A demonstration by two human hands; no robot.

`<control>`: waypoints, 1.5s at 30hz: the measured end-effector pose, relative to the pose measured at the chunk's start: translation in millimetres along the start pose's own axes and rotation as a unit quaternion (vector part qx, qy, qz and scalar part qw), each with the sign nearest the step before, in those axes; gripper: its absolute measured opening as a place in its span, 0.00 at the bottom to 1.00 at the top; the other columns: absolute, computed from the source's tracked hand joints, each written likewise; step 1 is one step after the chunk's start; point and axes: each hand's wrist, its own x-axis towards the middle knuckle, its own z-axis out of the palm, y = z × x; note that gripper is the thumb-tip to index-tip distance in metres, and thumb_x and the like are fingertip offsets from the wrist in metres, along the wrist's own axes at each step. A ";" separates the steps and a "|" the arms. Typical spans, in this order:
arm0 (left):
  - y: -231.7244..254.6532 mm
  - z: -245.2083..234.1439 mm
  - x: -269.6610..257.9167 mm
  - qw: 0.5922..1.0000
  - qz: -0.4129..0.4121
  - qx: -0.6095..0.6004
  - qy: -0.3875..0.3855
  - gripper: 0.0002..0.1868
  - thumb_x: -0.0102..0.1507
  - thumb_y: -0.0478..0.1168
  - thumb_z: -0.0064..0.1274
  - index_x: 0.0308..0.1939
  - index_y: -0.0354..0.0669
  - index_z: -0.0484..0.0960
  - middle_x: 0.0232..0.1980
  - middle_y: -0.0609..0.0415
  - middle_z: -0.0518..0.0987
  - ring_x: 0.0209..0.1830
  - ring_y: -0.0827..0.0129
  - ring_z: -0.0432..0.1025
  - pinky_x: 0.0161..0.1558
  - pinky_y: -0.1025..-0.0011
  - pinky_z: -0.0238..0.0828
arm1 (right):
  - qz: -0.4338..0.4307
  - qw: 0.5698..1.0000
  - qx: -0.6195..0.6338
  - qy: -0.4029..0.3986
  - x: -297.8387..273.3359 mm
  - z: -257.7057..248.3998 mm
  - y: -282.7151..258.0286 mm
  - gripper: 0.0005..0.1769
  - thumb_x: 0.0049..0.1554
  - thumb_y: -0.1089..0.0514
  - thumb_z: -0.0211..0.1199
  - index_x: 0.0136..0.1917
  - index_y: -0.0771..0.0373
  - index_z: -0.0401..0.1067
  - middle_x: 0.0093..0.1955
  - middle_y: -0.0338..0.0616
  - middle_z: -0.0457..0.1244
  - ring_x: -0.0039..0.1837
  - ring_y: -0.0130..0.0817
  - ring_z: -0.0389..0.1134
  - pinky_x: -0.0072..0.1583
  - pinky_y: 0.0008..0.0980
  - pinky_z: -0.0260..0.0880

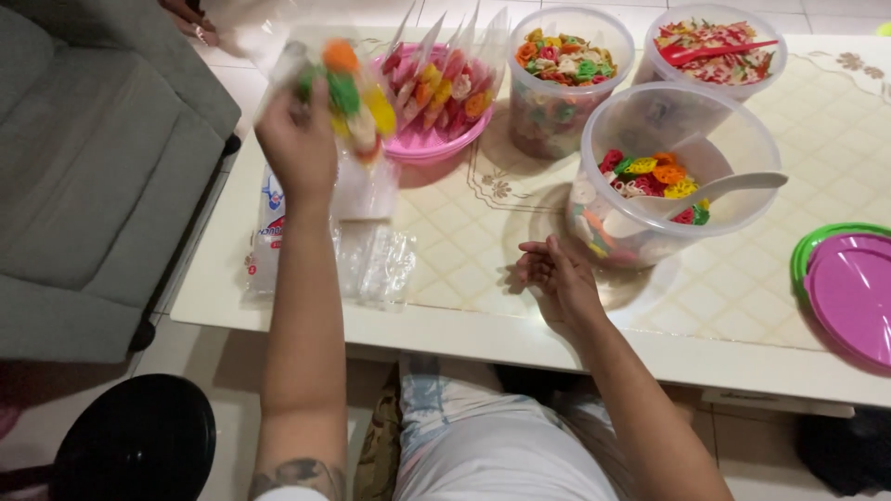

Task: Packaging small colorful snacks into plastic bags using a spoon and manual handling at a table.

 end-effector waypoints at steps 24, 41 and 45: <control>-105.0 84.1 23.6 0.972 -0.227 -0.030 -0.047 0.17 0.66 0.50 0.55 0.52 0.46 0.85 0.46 0.55 0.88 0.47 0.66 0.83 0.42 0.68 0.85 | 0.002 0.997 0.052 -0.048 9.3 -4.7 10.1 0.18 0.67 0.55 0.54 0.52 0.75 0.76 0.40 0.54 0.68 0.43 0.38 0.70 0.48 0.31 0.73; -159.3 97.6 -23.6 0.972 -0.159 0.137 -0.101 0.35 0.55 0.41 0.65 0.64 0.36 0.72 0.60 0.36 0.74 0.63 0.42 0.71 0.61 0.51 0.73 | -0.013 0.999 0.000 -0.029 13.1 -10.7 18.5 0.20 0.67 0.55 0.54 0.54 0.78 0.76 0.38 0.57 0.67 0.40 0.42 0.73 0.49 0.38 0.76; -104.2 76.2 -35.0 0.945 -0.206 0.172 -0.188 0.47 0.58 0.41 0.61 0.74 0.21 0.55 0.73 0.24 0.59 0.76 0.32 0.55 0.76 0.43 0.54 | -0.016 0.999 -0.009 -0.039 19.3 -20.0 27.6 0.21 0.68 0.55 0.54 0.55 0.78 0.75 0.39 0.58 0.67 0.42 0.43 0.73 0.50 0.39 0.76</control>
